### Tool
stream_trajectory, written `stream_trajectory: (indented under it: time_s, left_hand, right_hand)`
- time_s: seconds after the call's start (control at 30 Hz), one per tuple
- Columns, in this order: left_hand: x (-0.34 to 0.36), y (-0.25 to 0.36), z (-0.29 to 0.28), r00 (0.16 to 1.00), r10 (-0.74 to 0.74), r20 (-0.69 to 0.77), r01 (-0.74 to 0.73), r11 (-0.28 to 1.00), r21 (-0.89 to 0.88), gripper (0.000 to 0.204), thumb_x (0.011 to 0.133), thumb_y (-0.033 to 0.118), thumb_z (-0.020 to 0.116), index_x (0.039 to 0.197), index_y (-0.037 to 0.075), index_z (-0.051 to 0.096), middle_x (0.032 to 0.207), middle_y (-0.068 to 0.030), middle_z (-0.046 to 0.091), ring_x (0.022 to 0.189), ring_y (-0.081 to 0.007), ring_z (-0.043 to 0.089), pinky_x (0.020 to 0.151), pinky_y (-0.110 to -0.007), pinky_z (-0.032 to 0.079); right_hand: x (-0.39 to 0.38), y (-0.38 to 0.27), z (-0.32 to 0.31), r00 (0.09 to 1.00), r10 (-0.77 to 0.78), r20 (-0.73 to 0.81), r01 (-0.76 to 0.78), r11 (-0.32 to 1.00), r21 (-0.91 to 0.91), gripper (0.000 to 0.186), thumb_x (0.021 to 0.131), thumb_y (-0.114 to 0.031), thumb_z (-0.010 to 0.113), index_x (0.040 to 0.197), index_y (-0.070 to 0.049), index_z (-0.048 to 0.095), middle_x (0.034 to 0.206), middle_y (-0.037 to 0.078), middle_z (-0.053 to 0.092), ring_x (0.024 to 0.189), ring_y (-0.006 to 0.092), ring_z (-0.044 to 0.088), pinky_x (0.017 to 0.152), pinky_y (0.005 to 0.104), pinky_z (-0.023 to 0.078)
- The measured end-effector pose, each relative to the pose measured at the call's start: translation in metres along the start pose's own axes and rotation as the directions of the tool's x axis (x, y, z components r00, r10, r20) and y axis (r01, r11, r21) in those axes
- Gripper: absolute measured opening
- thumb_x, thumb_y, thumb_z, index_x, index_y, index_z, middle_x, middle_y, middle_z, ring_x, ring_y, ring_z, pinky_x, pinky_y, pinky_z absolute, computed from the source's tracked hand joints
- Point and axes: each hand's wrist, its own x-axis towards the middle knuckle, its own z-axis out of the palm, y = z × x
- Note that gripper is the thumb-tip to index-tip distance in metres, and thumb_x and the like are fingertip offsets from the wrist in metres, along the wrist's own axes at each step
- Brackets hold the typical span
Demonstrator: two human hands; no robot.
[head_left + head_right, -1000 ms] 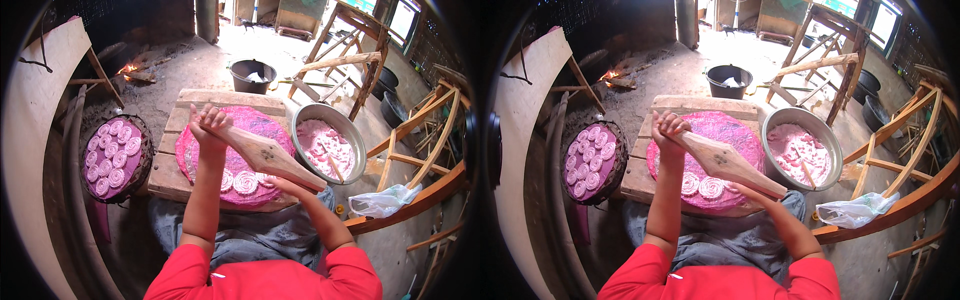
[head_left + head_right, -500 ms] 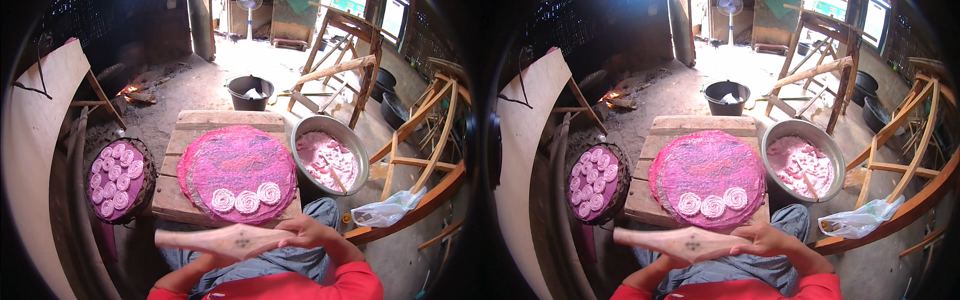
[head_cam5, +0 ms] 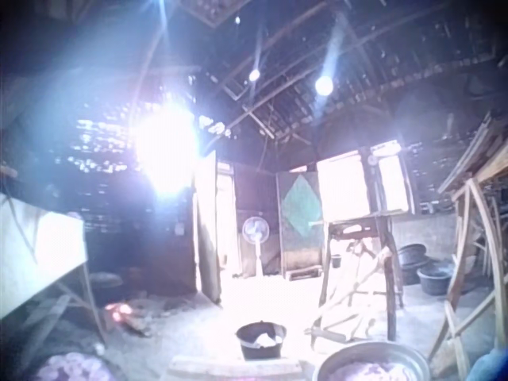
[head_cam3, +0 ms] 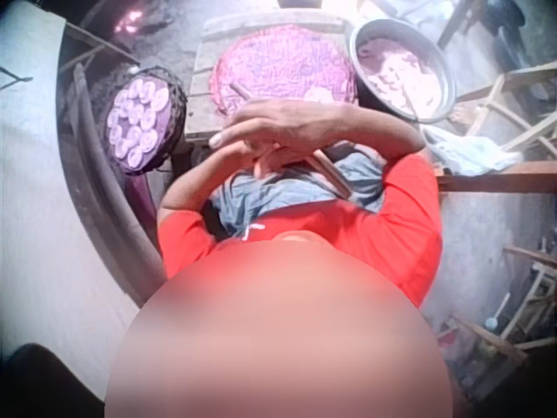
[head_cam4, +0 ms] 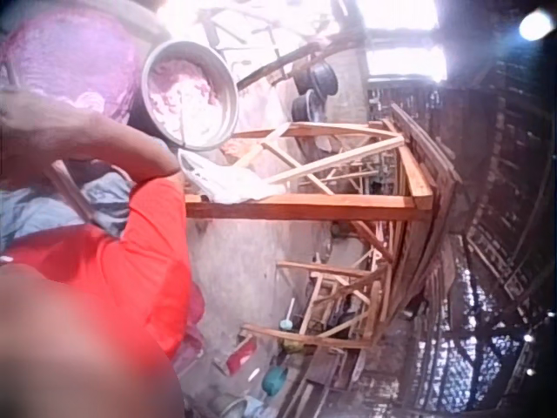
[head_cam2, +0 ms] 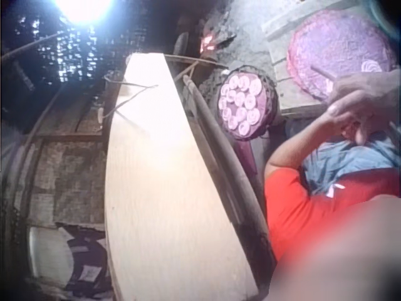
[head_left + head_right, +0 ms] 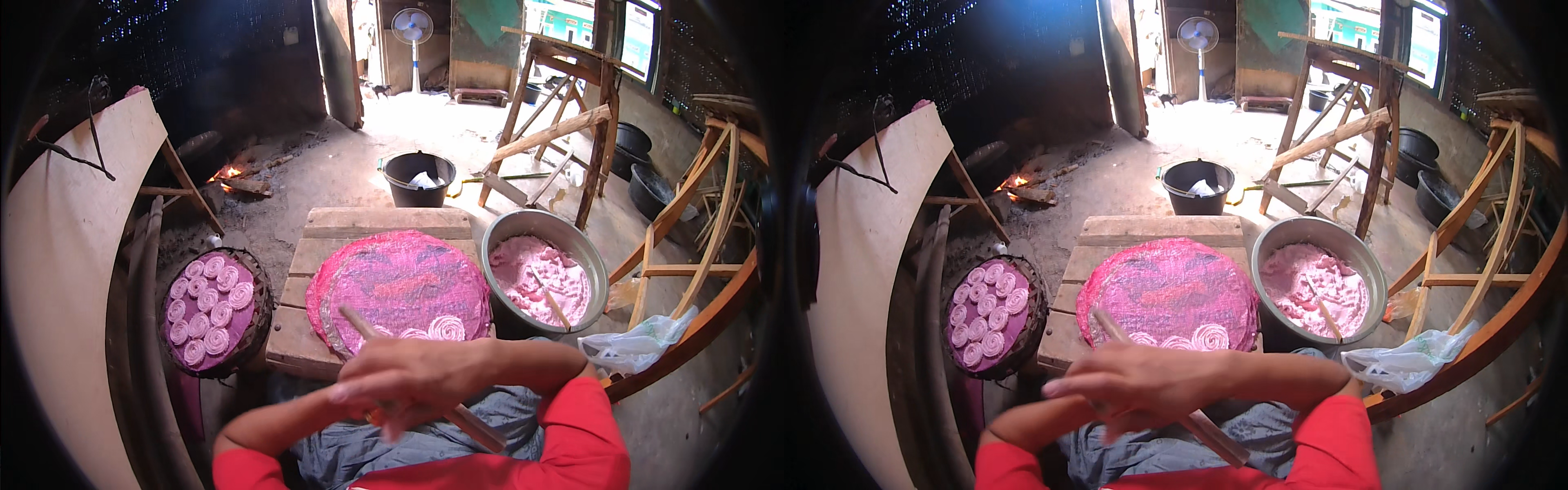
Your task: The person uses a wooden piping tool to squeeze pink paste into rose-shaped decorations on a pink mat. They repeatedly scoop paste from a metal bowl, pipe each rose, and arrange them in rows on the mat and in a woven tray.
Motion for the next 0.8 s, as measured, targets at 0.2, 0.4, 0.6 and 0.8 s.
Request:
stream_trajectory:
  time_s: [0.2,0.4,0.6,0.8]
  left_hand:
    - [0.035,0.056,-0.037,0.763,-0.471,0.443,0.419,0.882,0.215,0.016,0.084,0.025,0.064,0.087,0.009,0.066,0.072,-0.0033,0.061,0.063,-0.0231,0.062,0.053,-0.037,0.049]
    - [0.001,0.057,-0.072,0.988,0.037,-0.148,0.068,0.761,0.646,0.018,0.078,0.008,0.067,0.095,0.005,0.067,0.080,-0.0106,0.066,0.071,-0.0244,0.064,0.063,-0.037,0.049]
    - [0.052,0.022,-0.062,0.719,0.218,-0.660,-0.535,0.780,-0.324,0.048,0.085,0.003,0.066,0.129,0.002,0.047,0.117,-0.0103,0.059,0.105,-0.0194,0.059,0.084,-0.027,0.051]
    - [0.065,0.091,-0.106,0.322,0.582,-0.747,-0.795,0.595,0.121,0.017,0.090,0.006,0.060,0.105,0.006,0.054,0.094,-0.0043,0.052,0.078,-0.0130,0.047,0.079,-0.031,0.043]
  right_hand:
    - [0.010,-0.019,-0.017,0.932,0.289,-0.220,-0.278,0.957,0.077,0.017,0.093,-0.008,0.058,0.107,-0.006,0.049,0.061,0.001,0.043,0.048,0.0143,0.047,0.046,0.0317,0.040]
    - [-0.046,-0.014,-0.115,0.747,-0.220,-0.627,-0.257,0.775,-0.577,0.011,0.098,-0.017,0.052,0.103,-0.010,0.047,0.064,-0.002,0.044,0.051,0.0078,0.045,0.045,0.0228,0.037]
    - [-0.084,0.049,-0.084,-0.412,0.232,-0.881,0.160,0.970,0.180,0.044,0.102,-0.042,0.039,0.075,-0.010,0.047,0.062,0.002,0.046,0.061,0.0134,0.052,0.060,0.0284,0.046]
    - [-0.202,0.102,-0.047,0.164,0.265,-0.950,-0.928,0.368,-0.058,0.045,0.090,-0.049,0.058,0.108,-0.008,0.064,0.098,0.016,0.064,0.089,0.0324,0.063,0.082,0.0401,0.048]
